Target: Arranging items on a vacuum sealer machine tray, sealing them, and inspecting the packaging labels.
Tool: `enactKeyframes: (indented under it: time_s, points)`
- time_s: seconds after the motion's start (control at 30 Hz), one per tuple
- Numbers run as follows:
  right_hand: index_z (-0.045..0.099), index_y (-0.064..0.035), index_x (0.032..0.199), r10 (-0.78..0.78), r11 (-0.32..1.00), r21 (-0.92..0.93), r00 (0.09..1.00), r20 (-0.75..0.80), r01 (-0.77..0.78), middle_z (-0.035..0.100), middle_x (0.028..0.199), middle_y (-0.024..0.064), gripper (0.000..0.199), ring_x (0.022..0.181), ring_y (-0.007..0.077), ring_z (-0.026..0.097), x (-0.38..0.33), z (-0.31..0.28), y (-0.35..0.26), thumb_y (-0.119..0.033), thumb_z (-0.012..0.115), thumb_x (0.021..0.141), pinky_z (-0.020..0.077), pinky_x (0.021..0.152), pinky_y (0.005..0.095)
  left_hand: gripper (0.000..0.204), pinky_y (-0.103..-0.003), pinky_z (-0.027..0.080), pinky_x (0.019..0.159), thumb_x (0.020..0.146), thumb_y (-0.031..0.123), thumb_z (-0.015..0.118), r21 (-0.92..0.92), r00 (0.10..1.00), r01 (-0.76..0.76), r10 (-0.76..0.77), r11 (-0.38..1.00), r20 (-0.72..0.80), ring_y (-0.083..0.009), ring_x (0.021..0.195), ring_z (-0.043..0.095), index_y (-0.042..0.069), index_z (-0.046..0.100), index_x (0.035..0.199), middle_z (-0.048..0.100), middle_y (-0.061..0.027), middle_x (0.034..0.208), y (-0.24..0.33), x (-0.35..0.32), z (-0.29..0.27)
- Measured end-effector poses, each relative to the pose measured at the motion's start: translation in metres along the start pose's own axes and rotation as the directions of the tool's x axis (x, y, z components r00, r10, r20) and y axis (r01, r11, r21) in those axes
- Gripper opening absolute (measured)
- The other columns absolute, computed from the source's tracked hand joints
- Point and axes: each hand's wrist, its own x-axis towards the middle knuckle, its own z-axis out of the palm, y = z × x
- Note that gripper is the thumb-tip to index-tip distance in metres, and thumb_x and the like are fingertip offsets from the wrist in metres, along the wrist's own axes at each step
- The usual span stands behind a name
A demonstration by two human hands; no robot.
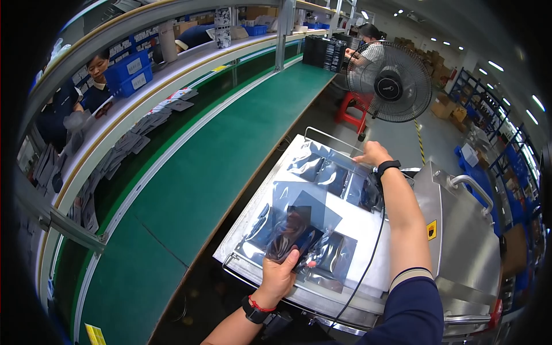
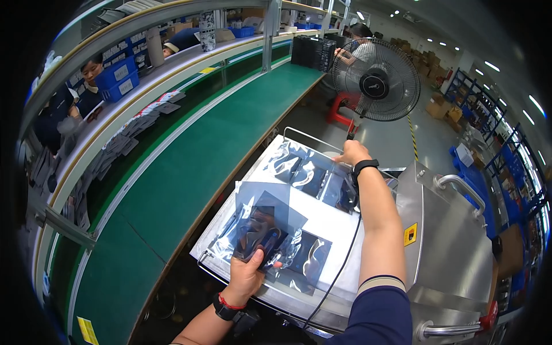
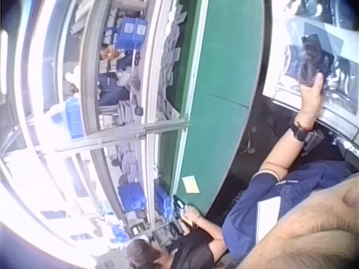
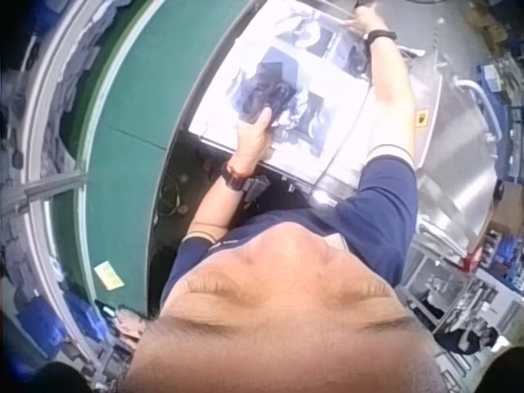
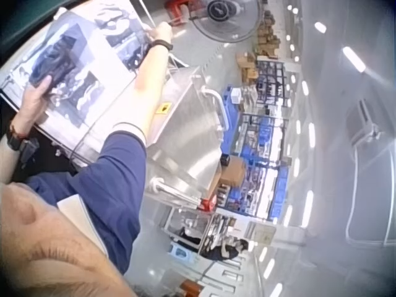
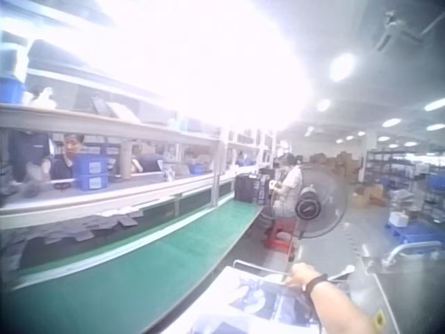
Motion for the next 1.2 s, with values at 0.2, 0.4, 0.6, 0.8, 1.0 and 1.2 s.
enactKeyframes:
  time_s: [0.2, 0.4, 0.6, 0.8, 1.0, 1.2]
  points:
    - [0.067, -0.0026, 0.091, 0.064, 0.985, -0.161, 0.998, -0.02, -0.067, 0.065, 0.096, 0.016, 0.051, 0.095, 0.0287, 0.062, -0.018, -0.01, -0.017, -0.045, 0.075, 0.065, 0.0484, 0.081, 0.0359, 0.036, -0.04, 0.058, 0.07, 0.088, 0.002, 0.051, 0.019, 0.999, -0.024, 0.023, 1.0, 0.043, -0.0268, 0.105, 0.056, 0.006, 0.043, 0.123, 0.052, -0.0125, 0.119, -0.003, 0.002, -0.001]
    - [0.068, -0.002, 0.092, 0.075, 0.993, -0.087, 0.997, -0.002, -0.075, 0.065, 0.095, 0.0195, 0.04, 0.094, 0.0321, 0.061, -0.015, -0.002, -0.014, -0.031, 0.067, 0.065, 0.0478, 0.081, 0.0375, 0.037, -0.038, 0.058, 0.07, 0.089, 0.002, 0.051, 0.023, 0.998, -0.034, 0.033, 0.999, 0.059, -0.027, 0.106, 0.056, 0.005, 0.042, 0.125, 0.052, -0.0134, 0.12, -0.001, 0.002, 0.003]
    - [0.067, 0.0005, 0.086, 0.132, 0.983, 0.083, 0.944, 0.302, -0.164, 0.065, 0.093, 0.0198, 0.039, 0.09, 0.0317, 0.062, -0.038, -0.035, -0.036, -0.027, 0.064, 0.058, 0.0482, 0.08, 0.0358, 0.036, -0.036, 0.057, 0.072, 0.089, 0.001, 0.05, 0.012, 0.998, -0.035, 0.035, 0.999, 0.046, -0.0221, 0.1, 0.058, 0.004, 0.045, 0.125, 0.053, -0.0104, 0.12, 0.002, 0.002, 0.005]
    - [0.067, -0.0038, 0.083, -0.211, 0.977, 0.037, 0.977, 0.009, 0.211, 0.065, 0.083, 0.0152, 0.03, 0.082, 0.0307, 0.062, -0.038, -0.006, -0.001, -0.015, 0.067, 0.056, 0.049, 0.073, 0.0349, 0.039, -0.037, 0.058, 0.068, 0.088, 0.003, 0.052, 0.035, 0.997, -0.043, 0.041, 0.998, 0.058, -0.0266, 0.106, 0.056, 0.004, 0.042, 0.126, 0.051, -0.0138, 0.121, -0.005, 0.002, 0.0]
    - [0.067, -0.0041, 0.086, -0.228, 0.961, 0.177, 0.972, 0.064, 0.214, 0.065, 0.085, 0.0155, 0.025, 0.086, 0.0287, 0.062, -0.039, -0.001, 0.009, 0.0, 0.061, 0.062, 0.0487, 0.076, 0.0333, 0.038, -0.037, 0.058, 0.067, 0.088, 0.003, 0.052, 0.053, 0.998, -0.049, 0.046, 0.997, 0.051, -0.0258, 0.104, 0.057, 0.005, 0.043, 0.125, 0.052, -0.0131, 0.12, -0.005, 0.002, -0.002]
    - [0.068, -0.0024, 0.085, -0.265, 0.944, 0.201, 0.964, -0.014, 0.262, 0.066, 0.081, 0.0146, 0.023, 0.078, 0.025, 0.063, -0.039, 0.001, 0.018, 0.001, 0.065, 0.063, 0.0494, 0.07, 0.0323, 0.037, -0.037, 0.058, 0.067, 0.088, 0.004, 0.052, 0.072, 0.997, -0.06, 0.056, 0.996, 0.053, -0.0255, 0.104, 0.057, 0.005, 0.044, 0.124, 0.053, -0.0125, 0.119, -0.004, 0.002, -0.003]
